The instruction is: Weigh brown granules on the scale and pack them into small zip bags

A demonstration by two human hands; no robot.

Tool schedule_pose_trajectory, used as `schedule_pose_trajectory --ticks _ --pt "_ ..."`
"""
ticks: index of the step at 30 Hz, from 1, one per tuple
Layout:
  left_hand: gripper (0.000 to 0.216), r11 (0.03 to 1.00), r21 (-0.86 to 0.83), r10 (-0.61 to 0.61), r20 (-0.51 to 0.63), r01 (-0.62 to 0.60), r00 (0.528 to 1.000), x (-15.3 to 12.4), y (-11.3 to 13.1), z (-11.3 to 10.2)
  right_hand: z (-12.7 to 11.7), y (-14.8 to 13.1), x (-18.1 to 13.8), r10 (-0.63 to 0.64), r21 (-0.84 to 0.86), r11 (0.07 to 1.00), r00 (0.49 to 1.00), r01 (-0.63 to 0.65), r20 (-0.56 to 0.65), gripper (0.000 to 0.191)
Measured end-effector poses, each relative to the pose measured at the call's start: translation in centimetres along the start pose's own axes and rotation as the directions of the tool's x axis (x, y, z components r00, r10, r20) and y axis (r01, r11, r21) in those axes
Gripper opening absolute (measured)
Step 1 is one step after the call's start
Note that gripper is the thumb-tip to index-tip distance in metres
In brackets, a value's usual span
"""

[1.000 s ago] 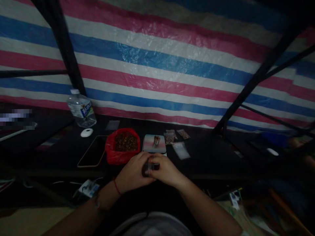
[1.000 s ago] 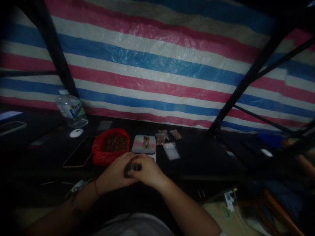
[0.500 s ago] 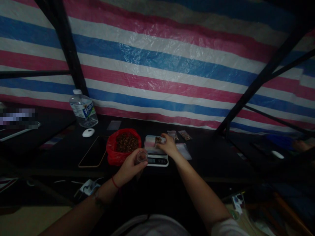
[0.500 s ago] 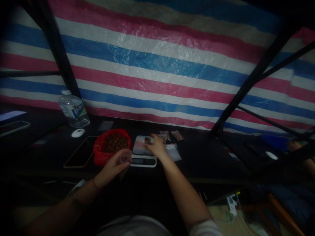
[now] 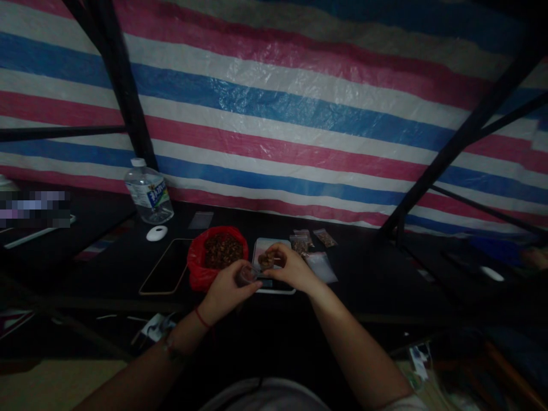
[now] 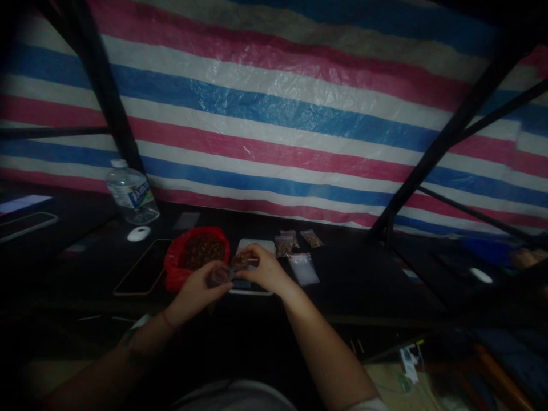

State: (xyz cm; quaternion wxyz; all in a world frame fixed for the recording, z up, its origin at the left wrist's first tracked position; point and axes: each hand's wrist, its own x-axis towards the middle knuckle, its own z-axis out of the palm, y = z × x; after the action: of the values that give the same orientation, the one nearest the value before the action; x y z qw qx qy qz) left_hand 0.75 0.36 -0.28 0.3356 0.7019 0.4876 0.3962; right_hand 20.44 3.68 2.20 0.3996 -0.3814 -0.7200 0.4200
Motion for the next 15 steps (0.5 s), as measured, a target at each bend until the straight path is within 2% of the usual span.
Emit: schedule_pose_trajectory --ticks 2,7,11,15 --pt "0.037 0.999 0.04 0.031 0.008 -0.032 0.999 -0.2 0.2 0.0 0.2 -1.1 -0.7 -0.03 -0.029 0.999 0.998 0.032 0.057 0.043" --pt "0.039 0.99 0.115 0.078 0.009 -0.078 0.997 -0.8 0.8 -0.1 -0.1 -3.4 -1.5 -0.122 -0.276 0.949 0.985 0.151 0.121 0.046" --pt "0.04 0.992 0.07 0.104 0.019 -0.105 0.994 -1.2 1.3 -0.1 -0.1 -5.0 -1.9 -0.118 -0.248 0.957 0.983 0.15 0.14 0.053" --pt "0.041 0.99 -0.049 0.137 0.032 -0.135 0.99 -1.4 1.6 0.0 0.2 -6.4 -2.3 -0.186 -0.19 0.957 0.968 0.217 0.167 0.052"
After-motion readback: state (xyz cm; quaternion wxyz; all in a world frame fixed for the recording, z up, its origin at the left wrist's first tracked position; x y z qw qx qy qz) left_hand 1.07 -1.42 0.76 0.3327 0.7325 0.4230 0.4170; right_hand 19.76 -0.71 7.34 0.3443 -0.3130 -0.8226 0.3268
